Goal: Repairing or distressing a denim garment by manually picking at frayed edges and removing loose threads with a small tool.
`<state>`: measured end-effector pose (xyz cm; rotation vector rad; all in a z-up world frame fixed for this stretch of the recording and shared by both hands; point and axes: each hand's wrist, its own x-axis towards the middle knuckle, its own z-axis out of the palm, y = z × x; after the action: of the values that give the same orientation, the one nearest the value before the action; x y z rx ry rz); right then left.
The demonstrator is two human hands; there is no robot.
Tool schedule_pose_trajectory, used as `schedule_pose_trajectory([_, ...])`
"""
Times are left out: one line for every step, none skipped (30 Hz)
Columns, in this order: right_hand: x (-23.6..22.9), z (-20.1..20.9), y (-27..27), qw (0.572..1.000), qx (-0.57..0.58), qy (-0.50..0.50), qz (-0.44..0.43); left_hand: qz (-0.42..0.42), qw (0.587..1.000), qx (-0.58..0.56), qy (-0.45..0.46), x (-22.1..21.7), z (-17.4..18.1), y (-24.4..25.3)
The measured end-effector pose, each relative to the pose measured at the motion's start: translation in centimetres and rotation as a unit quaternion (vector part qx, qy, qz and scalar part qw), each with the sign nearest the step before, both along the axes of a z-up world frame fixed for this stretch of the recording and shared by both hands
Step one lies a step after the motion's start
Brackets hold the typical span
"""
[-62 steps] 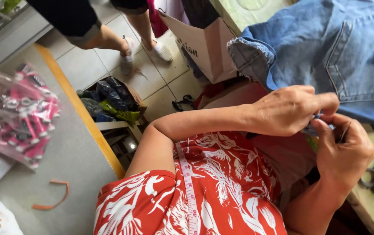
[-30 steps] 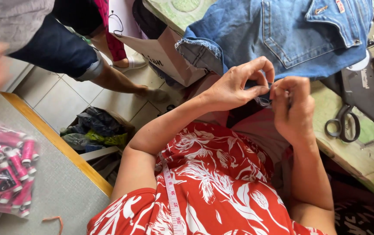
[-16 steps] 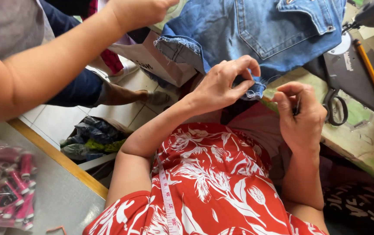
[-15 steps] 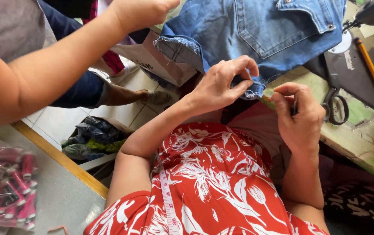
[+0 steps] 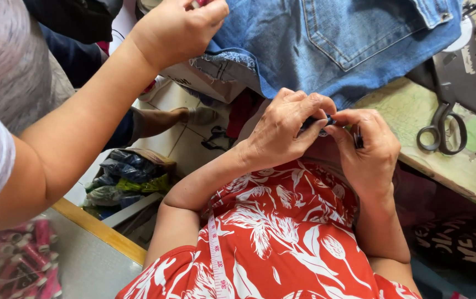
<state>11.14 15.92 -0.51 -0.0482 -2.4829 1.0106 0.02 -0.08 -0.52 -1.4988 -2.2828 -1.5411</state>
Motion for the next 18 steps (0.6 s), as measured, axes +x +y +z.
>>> schedule_pose_trajectory([-0.2, 0.1, 0.0, 1.000, 0.023, 0.016, 0.013, 0.001, 1.000, 0.004, 0.007, -0.1, -0.4, 0.0])
schedule_pose_trajectory([0.0, 0.3, -0.1, 0.998, 0.043, 0.028, 0.029, 0.005, 1.000, 0.006, 0.011, 0.2, -0.8, -0.1])
schedule_pose_trajectory([0.0, 0.2, -0.1, 0.998, 0.044, 0.021, 0.034, 0.009, 1.000, 0.007, 0.003, 0.3, -1.1, -0.2])
schedule_pose_trajectory([-0.2, 0.1, -0.1, 0.997, 0.064, 0.028, 0.030, 0.006, 1.000, 0.010, -0.003, 0.1, -1.3, -0.2])
schedule_pose_trajectory([-0.3, 0.1, -0.1, 0.995, 0.084, 0.036, 0.027, 0.004, 1.000, 0.014, -0.009, 0.1, -1.5, -0.2])
schedule_pose_trajectory([-0.4, 0.0, -0.1, 0.995, 0.085, 0.035, 0.029, 0.005, 1.000, 0.015, -0.011, 0.0, -1.4, -0.3])
schedule_pose_trajectory([-0.3, -0.2, 0.0, 0.994, 0.099, 0.033, 0.028, 0.001, 0.999, 0.022, -0.024, -0.1, -1.2, -0.3])
schedule_pose_trajectory([-0.2, -0.3, 0.1, 0.993, 0.115, 0.029, 0.025, -0.005, 0.999, 0.030, -0.038, 0.0, -1.1, -0.2])
schedule_pose_trajectory([0.2, -0.4, 0.2, 0.992, 0.117, 0.027, 0.024, -0.006, 0.999, 0.032, -0.040, 0.1, -0.9, -0.3])
schedule_pose_trajectory([0.4, -0.5, 0.3, 0.993, 0.116, 0.010, 0.022, 0.000, 0.998, 0.038, -0.056, 0.1, -0.6, -0.3])
schedule_pose_trajectory([0.6, -0.5, 0.5, 0.993, 0.115, -0.007, 0.019, 0.007, 0.996, 0.045, -0.071, 0.1, -0.4, -0.2])
schedule_pose_trajectory([0.9, -0.4, 0.8, 0.993, 0.115, -0.009, 0.018, 0.005, 0.996, 0.045, -0.073, 0.1, -0.3, -0.2])
schedule_pose_trajectory([1.1, -0.3, 1.0, 0.992, 0.121, -0.021, 0.024, 0.011, 0.996, 0.043, -0.083, 0.2, -0.2, -0.1])
schedule_pose_trajectory([1.3, -0.3, 1.2, 0.991, 0.125, -0.033, 0.031, 0.017, 0.995, 0.040, -0.091, 0.1, -0.1, -0.1])
schedule_pose_trajectory([1.3, 0.0, 1.3, 0.991, 0.125, -0.033, 0.028, 0.015, 0.995, 0.039, -0.091, 0.0, -0.1, 0.0])
schedule_pose_trajectory([1.4, 0.2, 1.3, 0.991, 0.126, -0.036, 0.036, 0.021, 0.995, 0.034, -0.088, 0.0, -0.2, 0.0])
schedule_pose_trajectory([1.6, 0.4, 1.4, 0.990, 0.127, -0.039, 0.045, 0.027, 0.996, 0.030, -0.085, 0.0, -0.3, 0.1])
schedule_pose_trajectory([1.6, 0.4, 1.3, 0.990, 0.126, -0.040, 0.042, 0.024, 0.996, 0.029, -0.085, 0.0, -0.1, 0.0])
